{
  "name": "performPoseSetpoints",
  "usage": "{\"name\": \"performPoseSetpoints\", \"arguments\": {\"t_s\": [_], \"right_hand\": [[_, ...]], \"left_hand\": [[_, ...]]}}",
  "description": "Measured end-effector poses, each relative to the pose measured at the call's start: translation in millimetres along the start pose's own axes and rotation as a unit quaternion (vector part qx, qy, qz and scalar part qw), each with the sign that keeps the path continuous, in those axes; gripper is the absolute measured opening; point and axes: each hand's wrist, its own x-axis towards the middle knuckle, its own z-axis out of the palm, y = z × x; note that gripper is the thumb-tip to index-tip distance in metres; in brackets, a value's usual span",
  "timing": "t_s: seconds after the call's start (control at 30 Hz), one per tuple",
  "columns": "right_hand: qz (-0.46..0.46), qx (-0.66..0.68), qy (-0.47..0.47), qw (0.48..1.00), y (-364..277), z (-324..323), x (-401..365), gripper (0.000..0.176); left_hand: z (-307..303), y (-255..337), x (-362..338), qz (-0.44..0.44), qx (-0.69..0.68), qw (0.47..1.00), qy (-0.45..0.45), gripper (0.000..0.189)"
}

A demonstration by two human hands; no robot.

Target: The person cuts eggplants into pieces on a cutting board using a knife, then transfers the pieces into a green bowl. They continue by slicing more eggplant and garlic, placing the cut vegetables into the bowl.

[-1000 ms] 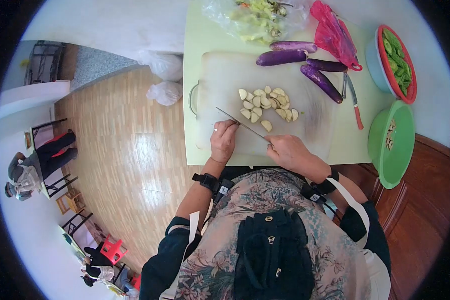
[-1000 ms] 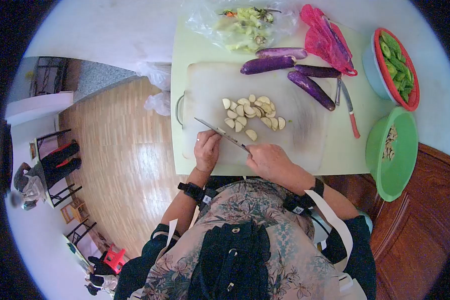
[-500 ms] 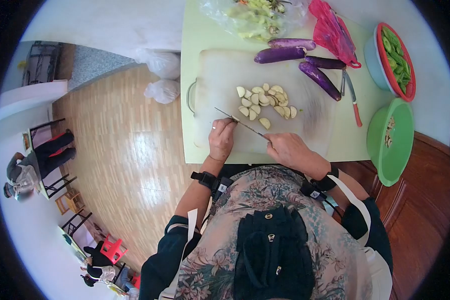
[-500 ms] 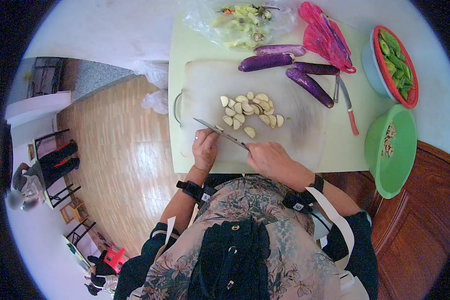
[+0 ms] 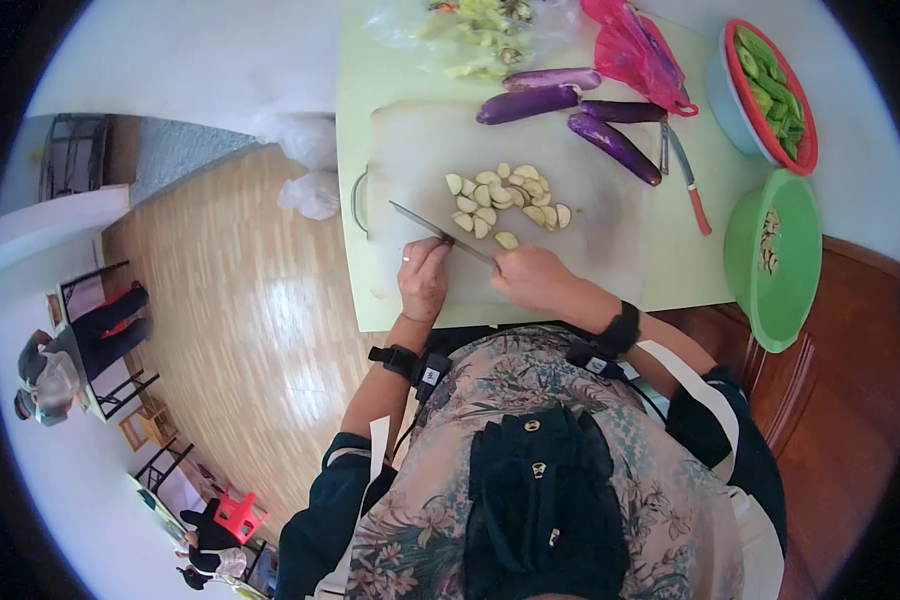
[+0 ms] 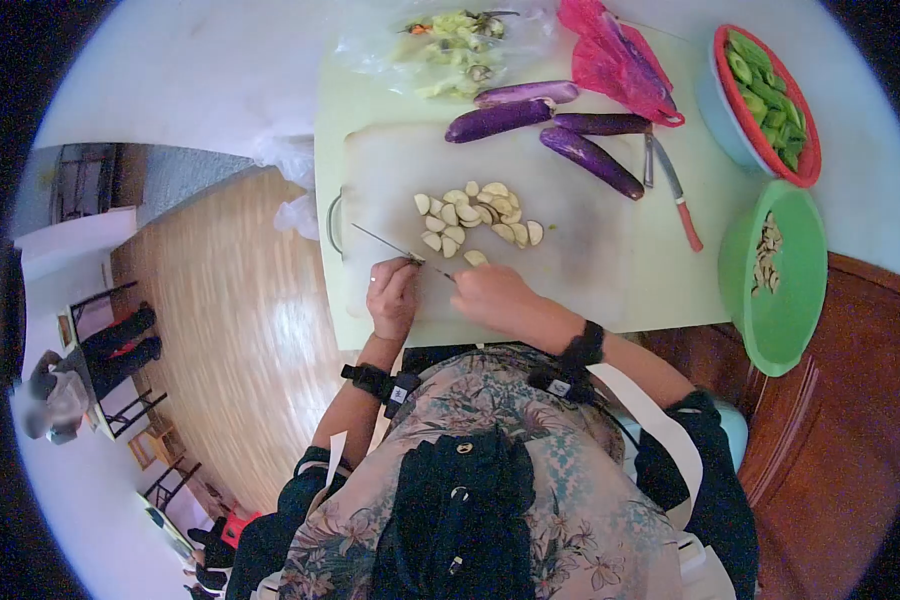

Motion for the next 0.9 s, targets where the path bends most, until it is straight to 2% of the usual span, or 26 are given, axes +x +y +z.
{"name": "performPoseSetpoints", "arguments": {"t_s": [0.13, 0.23, 0.33, 0.4, 0.47, 0.5, 0.53, 0.57, 0.6, 0.67, 0.73, 0.77, 0.8, 0.83, 0.87, 0.9], "right_hand": [[0.005, 0.018, 0.011, 1.000, -3.6, 5.8, 9.3, 0.026], [-0.013, 0.020, 0.071, 0.997, -2.1, 5.7, 7.4, 0.027], [0.011, 0.068, 0.037, 0.997, 3.5, -0.1, 8.9, 0.028], [0.083, 0.181, 0.013, 0.980, 10.3, -3.1, 4.1, 0.029], [0.065, 0.165, 0.044, 0.983, 24.5, -7.9, -4.1, 0.029], [0.055, 0.149, 0.073, 0.985, 32.0, -10.3, -9.5, 0.030], [0.048, 0.146, 0.070, 0.986, 36.2, -15.2, -15.0, 0.030], [0.058, 0.198, 0.078, 0.975, 38.6, -21.4, -21.3, 0.027], [0.068, 0.249, 0.084, 0.962, 41.5, -26.3, -27.3, 0.026], [0.053, 0.241, 0.098, 0.964, 47.3, -32.3, -38.8, 0.025], [0.024, 0.193, 0.154, 0.969, 63.8, -31.8, -46.0, 0.024], [-0.007, 0.151, 0.188, 0.970, 74.7, -24.6, -46.2, 0.024], [0.008, 0.155, 0.203, 0.967, 69.9, -29.6, -51.8, 0.023], [0.012, 0.141, 0.199, 0.970, 76.3, -27.9, -51.6, 0.021], [0.009, 0.099, 0.199, 0.975, 82.0, -28.4, -56.1, 0.019], [0.014, 0.143, 0.237, 0.961, 91.8, -18.2, -55.6, 0.018]], "left_hand": [[0.4, -2.6, -0.4, 0.013, 0.011, 1.000, -0.002, 0.019], [1.7, -3.3, 0.4, 0.031, 0.021, 0.999, -0.004, 0.018], [0.7, 1.0, 3.7, 0.032, 0.028, 0.999, -0.011, 0.018], [-1.7, 4.4, 4.7, 0.028, 0.035, 0.999, -0.023, 0.017], [-0.1, 8.2, 5.5, -0.027, 0.015, 0.999, -0.025, 0.019], [-0.1, 11.2, 5.5, -0.028, 0.020, 0.999, -0.021, 0.019], [-0.4, 14.4, 5.7, -0.115, -0.031, 0.993, -0.009, 0.021], [-1.7, 16.1, 5.8, -0.202, -0.082, 0.976, 0.006, 0.024], [-3.8, 16.6, 5.0, -0.204, -0.077, 0.976, 0.014, 0.024], [-8.1, 14.3, 3.0, -0.114, 0.052, 0.991, 0.039, 0.030], [-5.1, -10.0, -14.9, -0.115, 0.107, 0.987, -0.018, 0.032], [2.4, -29.0, -30.1, -0.071, 0.117, 0.990, -0.044, 0.033], [9.1, -38.7, -40.6, -0.034, 0.139, 0.988, -0.066, 0.034], [8.5, -31.2, -39.1, -0.028, 0.159, 0.985, -0.052, 0.033], [9.7, -25.5, -37.3, -0.071, 0.143, 0.985, -0.060, 0.030], [3.9, -16.6, -29.4, -0.050, 0.156, 0.986, -0.044, 0.028]]}}
